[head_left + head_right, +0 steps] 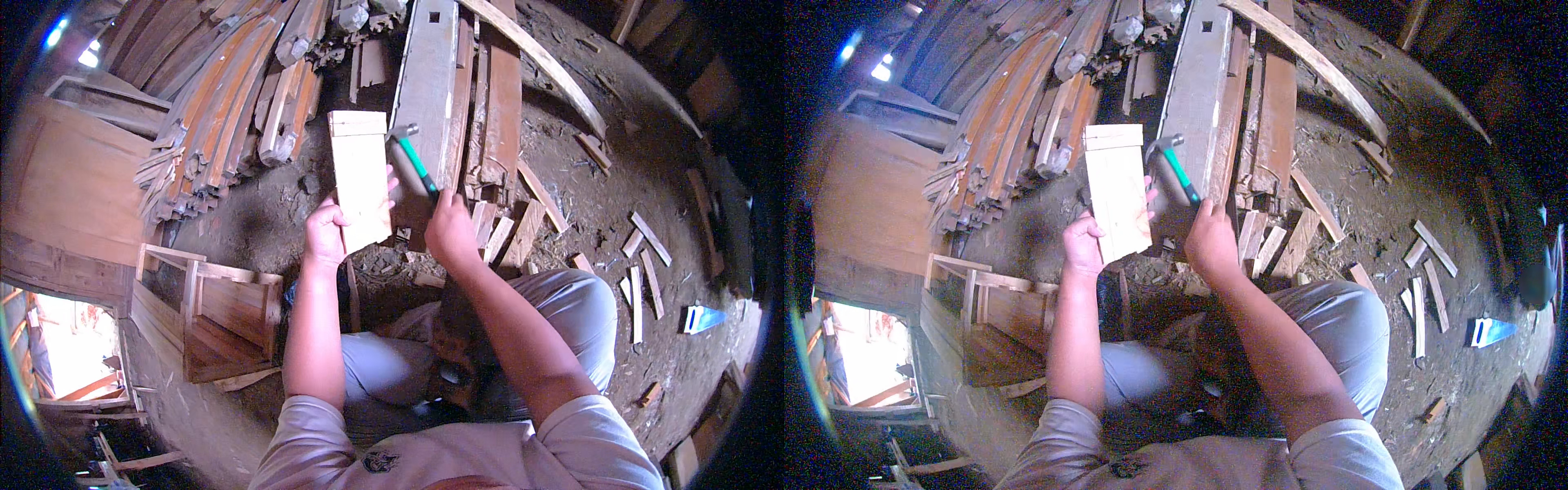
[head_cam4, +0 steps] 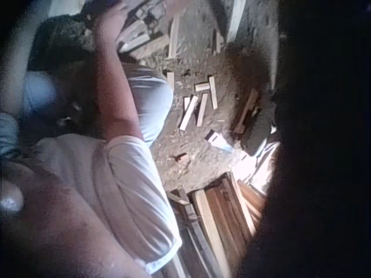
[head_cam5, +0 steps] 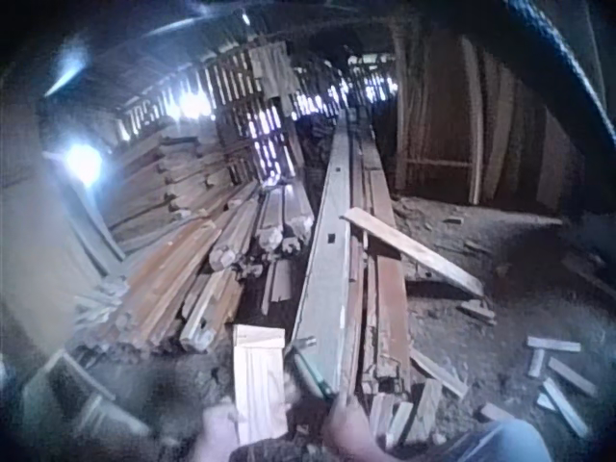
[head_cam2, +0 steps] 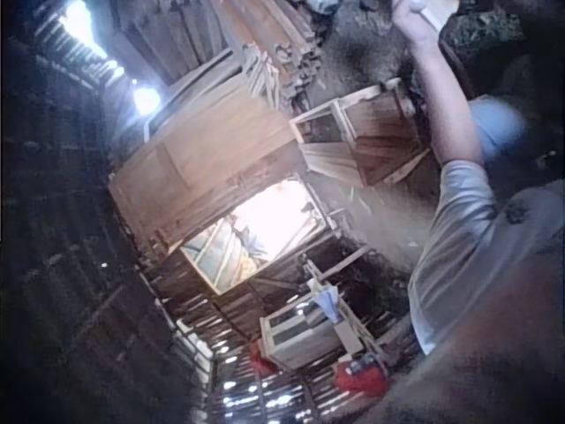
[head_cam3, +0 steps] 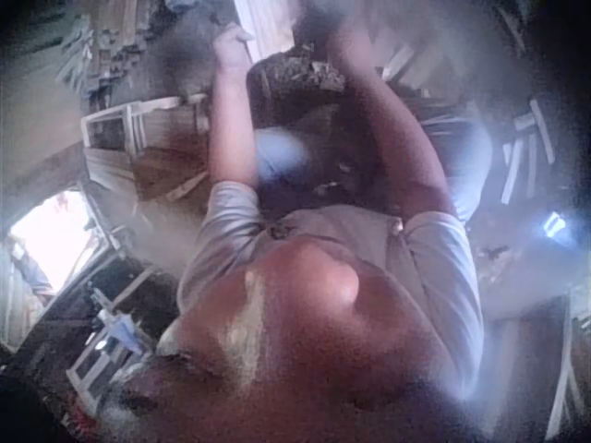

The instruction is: The person sits on the floor and assembles small wooden pieces into a rectangular frame. They use a hammer to drive nails into the wood and a saw to cut a piece to size. The person arranges the pieces and secures them together.

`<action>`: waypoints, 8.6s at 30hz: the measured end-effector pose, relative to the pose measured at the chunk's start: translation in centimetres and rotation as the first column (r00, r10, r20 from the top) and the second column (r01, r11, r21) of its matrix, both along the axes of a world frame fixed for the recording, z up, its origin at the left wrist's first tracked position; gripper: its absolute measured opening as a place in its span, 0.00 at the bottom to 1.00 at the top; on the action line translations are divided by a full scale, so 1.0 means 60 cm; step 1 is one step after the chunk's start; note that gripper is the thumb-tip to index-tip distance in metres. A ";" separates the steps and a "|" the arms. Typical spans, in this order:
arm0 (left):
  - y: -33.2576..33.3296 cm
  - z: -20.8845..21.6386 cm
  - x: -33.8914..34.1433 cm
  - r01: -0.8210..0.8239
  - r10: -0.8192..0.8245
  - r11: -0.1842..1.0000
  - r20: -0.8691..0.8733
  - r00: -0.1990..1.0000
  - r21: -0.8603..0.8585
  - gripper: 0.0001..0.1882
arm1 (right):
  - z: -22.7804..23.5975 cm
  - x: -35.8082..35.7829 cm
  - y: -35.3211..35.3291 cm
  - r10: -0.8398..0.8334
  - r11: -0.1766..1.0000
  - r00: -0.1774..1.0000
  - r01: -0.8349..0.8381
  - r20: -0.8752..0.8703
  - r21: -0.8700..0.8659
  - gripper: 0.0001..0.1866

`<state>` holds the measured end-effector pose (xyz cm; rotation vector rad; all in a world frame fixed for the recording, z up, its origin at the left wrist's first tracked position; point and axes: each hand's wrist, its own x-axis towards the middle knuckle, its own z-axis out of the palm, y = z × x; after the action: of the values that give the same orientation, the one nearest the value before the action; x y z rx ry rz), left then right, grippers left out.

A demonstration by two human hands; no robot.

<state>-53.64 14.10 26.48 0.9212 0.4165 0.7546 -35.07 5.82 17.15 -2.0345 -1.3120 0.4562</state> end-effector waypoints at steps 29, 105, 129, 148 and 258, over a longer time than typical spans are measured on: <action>-0.018 -0.015 0.009 0.285 0.105 0.878 -0.735 0.670 0.386 0.36 | 0.145 0.093 0.001 0.135 0.978 0.624 0.041 -0.770 0.205 0.22; 0.043 -0.148 -0.003 -0.274 0.634 0.730 -0.469 0.615 0.626 0.19 | 0.160 0.312 -0.093 -0.241 0.895 0.469 0.446 -0.850 -0.007 0.07; -0.247 0.047 -0.028 0.249 0.553 0.636 -0.656 0.513 0.731 0.09 | -0.132 0.439 -0.326 -0.215 0.863 -0.015 0.465 -0.977 -0.197 0.20; -0.341 0.081 0.060 0.191 0.548 0.619 -0.593 0.589 0.762 0.13 | -0.159 0.549 -0.667 -0.592 0.720 0.705 0.680 0.391 -0.137 0.18; -0.168 -0.110 0.814 0.290 -0.192 0.948 -0.493 0.849 0.130 0.15 | -0.120 0.537 -0.622 -0.373 0.880 0.867 0.443 0.330 -0.170 0.23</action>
<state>-4.80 4.04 19.90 1.3307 0.6486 0.3302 -2.85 -31.53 9.98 -2.5844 -0.9641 0.1240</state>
